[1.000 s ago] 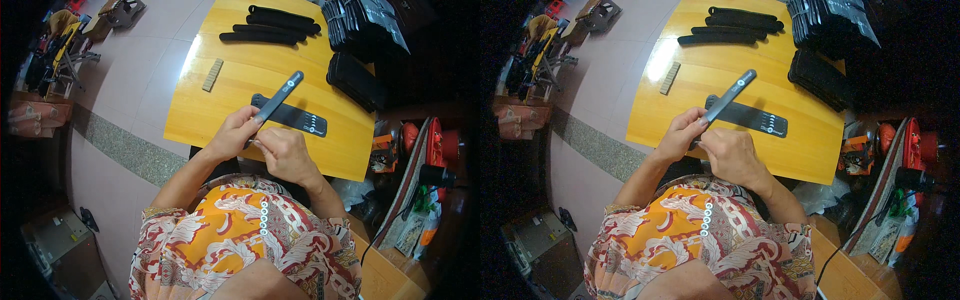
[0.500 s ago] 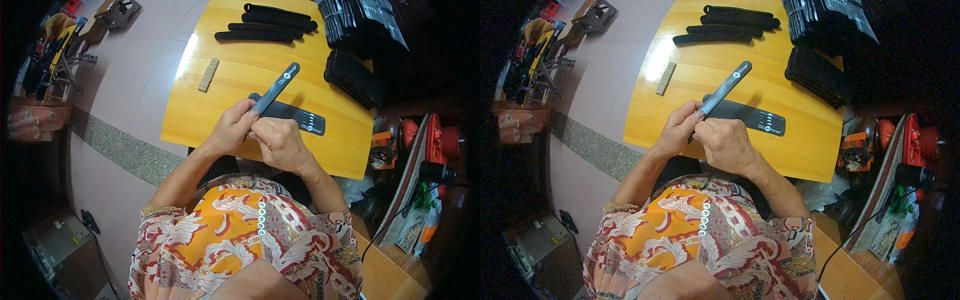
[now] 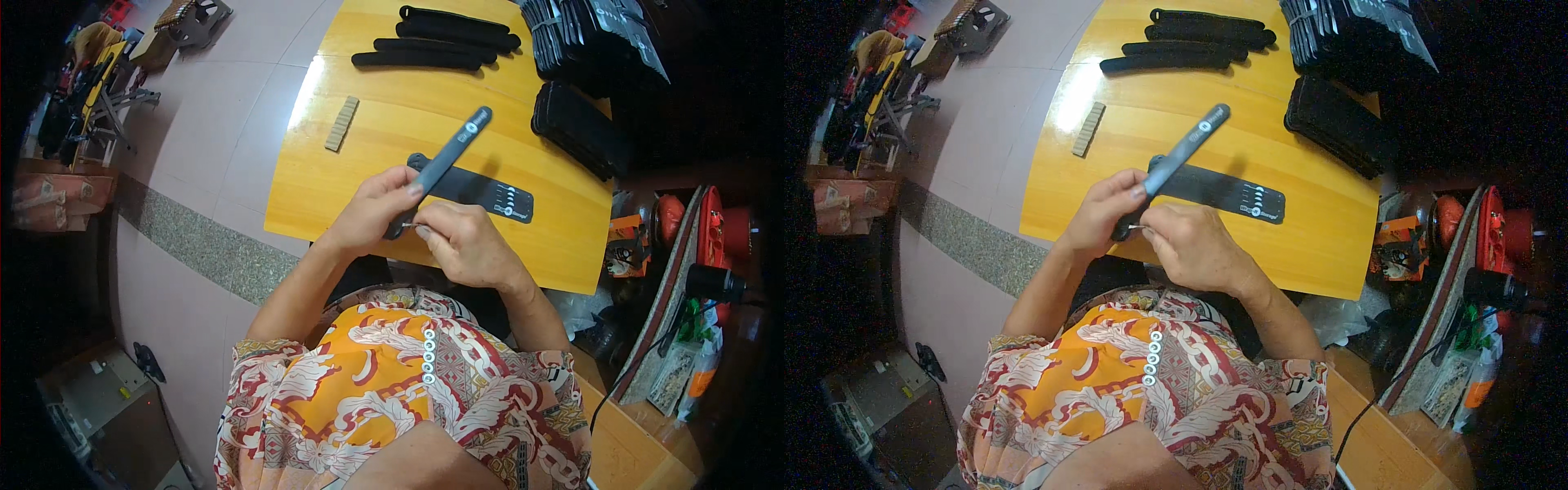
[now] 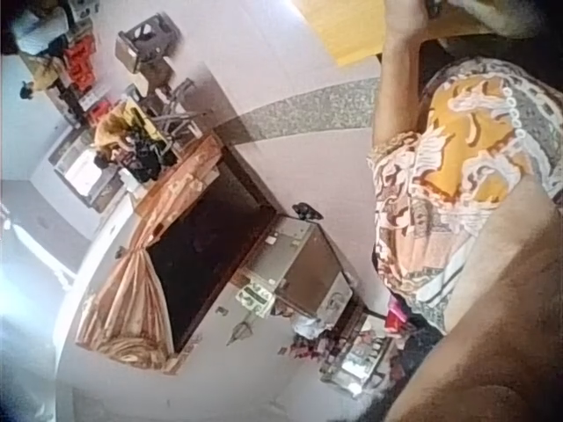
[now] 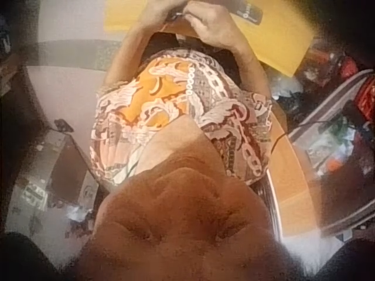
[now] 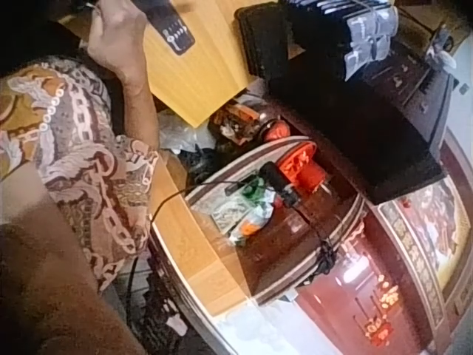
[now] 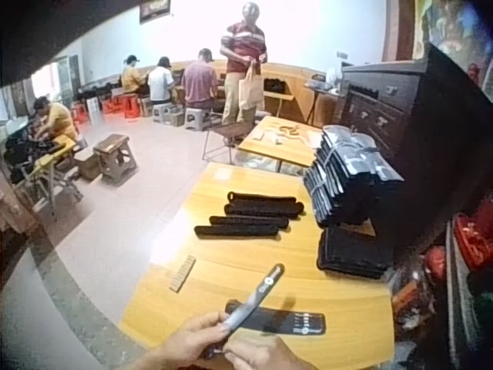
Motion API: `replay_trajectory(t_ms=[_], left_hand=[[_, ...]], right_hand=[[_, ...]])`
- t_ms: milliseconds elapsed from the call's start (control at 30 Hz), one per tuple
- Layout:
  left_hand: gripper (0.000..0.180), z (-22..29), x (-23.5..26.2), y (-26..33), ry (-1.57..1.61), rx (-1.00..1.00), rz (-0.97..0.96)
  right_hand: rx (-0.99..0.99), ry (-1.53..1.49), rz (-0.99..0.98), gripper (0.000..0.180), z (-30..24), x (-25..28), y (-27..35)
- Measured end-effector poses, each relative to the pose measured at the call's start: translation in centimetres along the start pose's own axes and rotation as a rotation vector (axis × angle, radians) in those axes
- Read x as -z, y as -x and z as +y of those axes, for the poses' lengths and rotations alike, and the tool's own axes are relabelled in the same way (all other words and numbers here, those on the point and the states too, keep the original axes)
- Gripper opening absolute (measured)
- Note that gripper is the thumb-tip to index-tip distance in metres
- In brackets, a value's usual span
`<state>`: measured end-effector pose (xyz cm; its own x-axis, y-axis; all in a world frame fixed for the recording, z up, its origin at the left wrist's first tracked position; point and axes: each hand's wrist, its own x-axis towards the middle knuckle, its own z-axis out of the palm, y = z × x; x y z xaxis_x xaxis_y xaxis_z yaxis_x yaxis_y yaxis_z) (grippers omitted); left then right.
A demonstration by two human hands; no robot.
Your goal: Assembling padded shoulder straps by attaching hook-and-loop fastener strips to a main base pad.
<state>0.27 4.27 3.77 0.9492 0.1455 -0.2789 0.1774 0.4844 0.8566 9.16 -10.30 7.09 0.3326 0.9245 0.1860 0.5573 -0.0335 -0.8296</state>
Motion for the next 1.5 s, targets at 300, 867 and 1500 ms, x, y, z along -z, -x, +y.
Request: replay_trajectory(t_ms=[300,867,1500], left_hand=[[0.015,0.9,-0.3,-0.4,-0.294,-0.084,-0.005],[0.017,-0.6,0.3,-0.4,-0.664,-0.392,0.069],[0.013,0.1,-0.2,-0.7,0.109,-0.076,0.008]], right_hand=[[0.217,0.325,0.121,0.006,-0.2,-0.9,-0.5],[0.119,0.257,-0.104,0.005,0.6,0.6,-1.0],[0.048,0.211,-0.005,0.004,-0.3,0.3,-0.3]])
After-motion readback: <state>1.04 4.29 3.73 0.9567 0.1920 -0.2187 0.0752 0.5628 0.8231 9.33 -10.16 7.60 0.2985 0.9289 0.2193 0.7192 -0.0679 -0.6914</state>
